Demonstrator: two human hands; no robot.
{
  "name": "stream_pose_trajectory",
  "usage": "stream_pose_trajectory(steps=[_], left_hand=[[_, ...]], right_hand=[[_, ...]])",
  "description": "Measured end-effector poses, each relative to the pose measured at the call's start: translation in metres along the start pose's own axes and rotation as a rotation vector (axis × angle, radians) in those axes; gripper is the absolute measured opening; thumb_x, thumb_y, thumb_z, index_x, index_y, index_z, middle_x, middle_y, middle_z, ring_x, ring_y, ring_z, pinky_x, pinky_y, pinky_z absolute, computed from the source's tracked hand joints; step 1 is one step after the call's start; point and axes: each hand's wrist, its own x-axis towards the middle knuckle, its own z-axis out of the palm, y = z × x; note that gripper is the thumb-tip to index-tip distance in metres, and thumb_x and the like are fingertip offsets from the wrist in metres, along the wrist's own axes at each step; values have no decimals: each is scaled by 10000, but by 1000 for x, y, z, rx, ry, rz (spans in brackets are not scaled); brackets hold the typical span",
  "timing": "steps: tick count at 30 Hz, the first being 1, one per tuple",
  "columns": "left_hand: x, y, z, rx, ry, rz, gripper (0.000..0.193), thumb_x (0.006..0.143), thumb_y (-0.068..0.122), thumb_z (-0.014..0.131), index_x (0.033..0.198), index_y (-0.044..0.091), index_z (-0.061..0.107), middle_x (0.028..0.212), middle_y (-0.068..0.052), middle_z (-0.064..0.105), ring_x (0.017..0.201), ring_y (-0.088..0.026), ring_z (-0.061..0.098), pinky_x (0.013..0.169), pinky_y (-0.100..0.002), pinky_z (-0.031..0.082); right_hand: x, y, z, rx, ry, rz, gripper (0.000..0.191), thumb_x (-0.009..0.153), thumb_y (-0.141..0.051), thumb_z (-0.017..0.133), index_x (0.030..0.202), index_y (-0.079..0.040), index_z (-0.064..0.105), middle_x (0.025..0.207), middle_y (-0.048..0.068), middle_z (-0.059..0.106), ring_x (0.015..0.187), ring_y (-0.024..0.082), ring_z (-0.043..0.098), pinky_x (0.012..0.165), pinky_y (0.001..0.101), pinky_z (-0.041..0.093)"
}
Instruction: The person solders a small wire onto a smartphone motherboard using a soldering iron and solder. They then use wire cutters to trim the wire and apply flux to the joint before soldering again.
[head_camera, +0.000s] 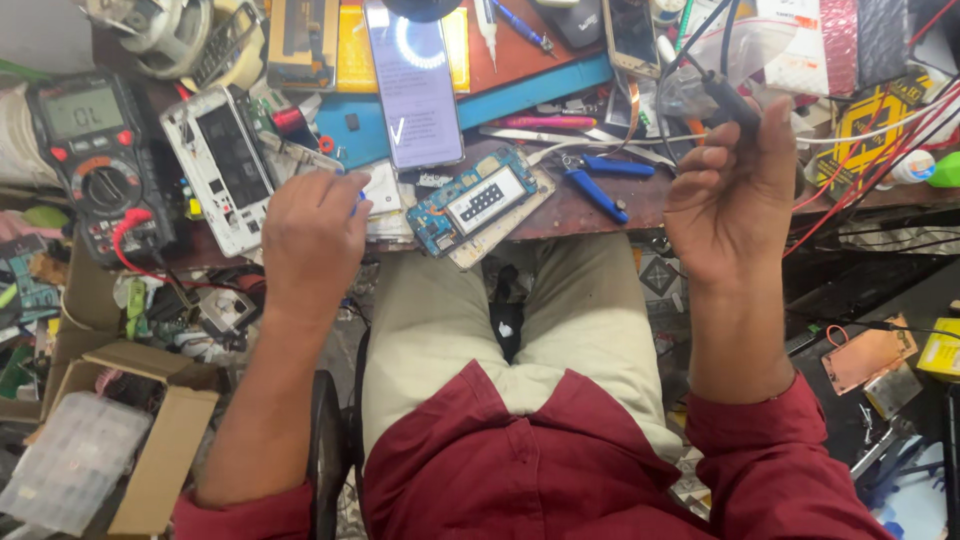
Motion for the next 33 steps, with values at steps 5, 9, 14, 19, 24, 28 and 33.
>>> stream_pose_trajectory(steps=[5, 9, 14, 19, 24, 28, 33], left_hand=[[-8, -2, -11, -165, 34, -26, 273, 840, 65, 844, 1093, 68, 739, 1051, -126, 688, 1007, -325, 652, 889, -419, 525], [-19, 7, -10, -787, -58, -282, 266, 938, 76, 819, 1185, 35, 731, 1068, -84, 655, 994, -228, 631, 850, -355, 532], [-53, 51, 18, -1738, -183, -883, 363, 894, 71, 748, 1240, 32, 645, 979, -44, 695, 983, -189, 739, 863, -374, 656], [-86, 74, 48, -1697, -258, -1050, 201, 983, 55, 701, 1136, -66, 654, 1003, -88, 709, 919, -192, 727, 869, -365, 647], [-95, 66, 67, -1568, -323, -1010, 167, 1005, 183, 665, 1066, 29, 642, 877, -28, 684, 759, -108, 690, 643, -264, 578], [-94, 60, 73, -1555, -337, -987, 193, 1014, 236, 682, 1029, 48, 640, 827, 3, 651, 640, -48, 610, 549, -222, 502], [-89, 51, 73, -1514, -375, -951, 205, 1014, 253, 678, 1017, 51, 642, 808, 11, 656, 615, -33, 599, 530, -211, 493]], right_hand=[[-7, 28, -7, -179, 76, -63, 286, 1221, -358, 596, 1192, -88, 686, 1048, 101, 753, 902, 196, 734, 786, 272, 610], [-15, 64, -15, -196, 136, -20, 214, 1184, -309, 624, 1233, -116, 703, 1074, 106, 750, 925, 199, 735, 822, 282, 619], [-20, 93, -21, -246, 181, -21, 224, 1053, -20, 713, 1253, -111, 670, 1280, 105, 721, 1056, 199, 732, 971, 285, 616], [-17, 119, -31, -471, 66, -113, 306, 988, 56, 770, 1242, -71, 656, 1286, 151, 708, 1063, 239, 730, 932, 331, 616], [-6, 142, -43, -720, -95, -229, 198, 1037, -48, 793, 1173, -7, 656, 1054, 177, 709, 881, 297, 743, 788, 390, 621], [1, 151, -46, -706, -115, -123, 244, 1065, -111, 797, 990, -28, 580, 914, 200, 709, 797, 291, 723, 791, 417, 623], [4, 154, -51, -743, -124, -78, 318, 1056, -114, 793, 933, -44, 509, 863, 213, 694, 736, 283, 703, 743, 413, 614]])
